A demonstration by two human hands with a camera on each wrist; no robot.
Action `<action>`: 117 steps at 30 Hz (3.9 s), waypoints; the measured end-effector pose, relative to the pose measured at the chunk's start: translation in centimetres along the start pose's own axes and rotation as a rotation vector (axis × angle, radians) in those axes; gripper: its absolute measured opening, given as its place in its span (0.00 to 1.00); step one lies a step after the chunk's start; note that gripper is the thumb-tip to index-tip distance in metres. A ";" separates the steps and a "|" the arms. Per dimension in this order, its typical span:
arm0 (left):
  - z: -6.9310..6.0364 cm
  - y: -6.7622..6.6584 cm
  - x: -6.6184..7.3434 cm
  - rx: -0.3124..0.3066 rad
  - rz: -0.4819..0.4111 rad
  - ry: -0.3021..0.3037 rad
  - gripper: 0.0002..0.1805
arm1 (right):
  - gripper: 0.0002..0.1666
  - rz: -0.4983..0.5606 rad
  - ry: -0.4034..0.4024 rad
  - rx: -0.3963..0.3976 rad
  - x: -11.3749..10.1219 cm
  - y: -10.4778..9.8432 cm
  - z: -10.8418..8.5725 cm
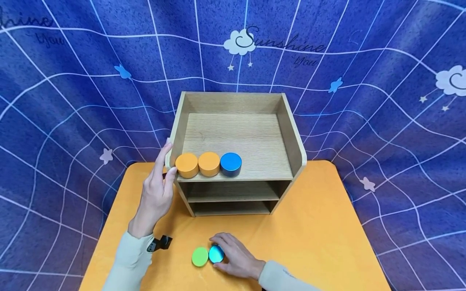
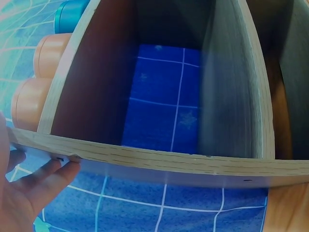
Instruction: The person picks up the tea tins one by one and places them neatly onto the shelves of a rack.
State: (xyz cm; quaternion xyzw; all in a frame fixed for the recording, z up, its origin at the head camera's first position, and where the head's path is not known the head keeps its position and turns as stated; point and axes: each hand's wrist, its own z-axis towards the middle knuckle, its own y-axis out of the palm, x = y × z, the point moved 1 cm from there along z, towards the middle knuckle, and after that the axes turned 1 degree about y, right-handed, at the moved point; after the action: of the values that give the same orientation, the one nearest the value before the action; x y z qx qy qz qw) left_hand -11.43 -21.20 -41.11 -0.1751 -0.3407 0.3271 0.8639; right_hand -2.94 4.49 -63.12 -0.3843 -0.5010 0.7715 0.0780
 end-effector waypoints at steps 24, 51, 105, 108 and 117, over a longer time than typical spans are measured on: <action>0.0 0.1 0.1 0.011 -0.001 -0.002 0.38 | 0.34 -0.013 0.026 -0.093 0.6 1.3 -0.3; 0.0 0.0 0.0 -0.005 -0.001 -0.019 0.35 | 0.34 0.009 0.084 0.006 0.7 -2.1 -1.1; -0.1 0.1 0.0 0.001 -0.011 -0.010 0.32 | 0.39 -0.024 -0.050 0.422 -5.6 -26.8 2.0; -0.1 0.1 0.1 0.015 -0.009 -0.005 0.32 | 0.38 -0.007 -0.008 0.462 -5.1 -27.9 2.7; -0.1 0.1 0.1 0.009 -0.017 -0.017 0.33 | 0.35 0.056 0.072 0.495 -3.4 -29.2 5.1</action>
State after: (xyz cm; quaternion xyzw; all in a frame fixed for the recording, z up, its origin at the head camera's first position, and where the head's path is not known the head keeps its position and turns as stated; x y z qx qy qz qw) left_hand -11.38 -21.04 -41.20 -0.1655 -0.3480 0.3227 0.8645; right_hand -11.71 13.35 -35.98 -0.3946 -0.2830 0.8583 0.1659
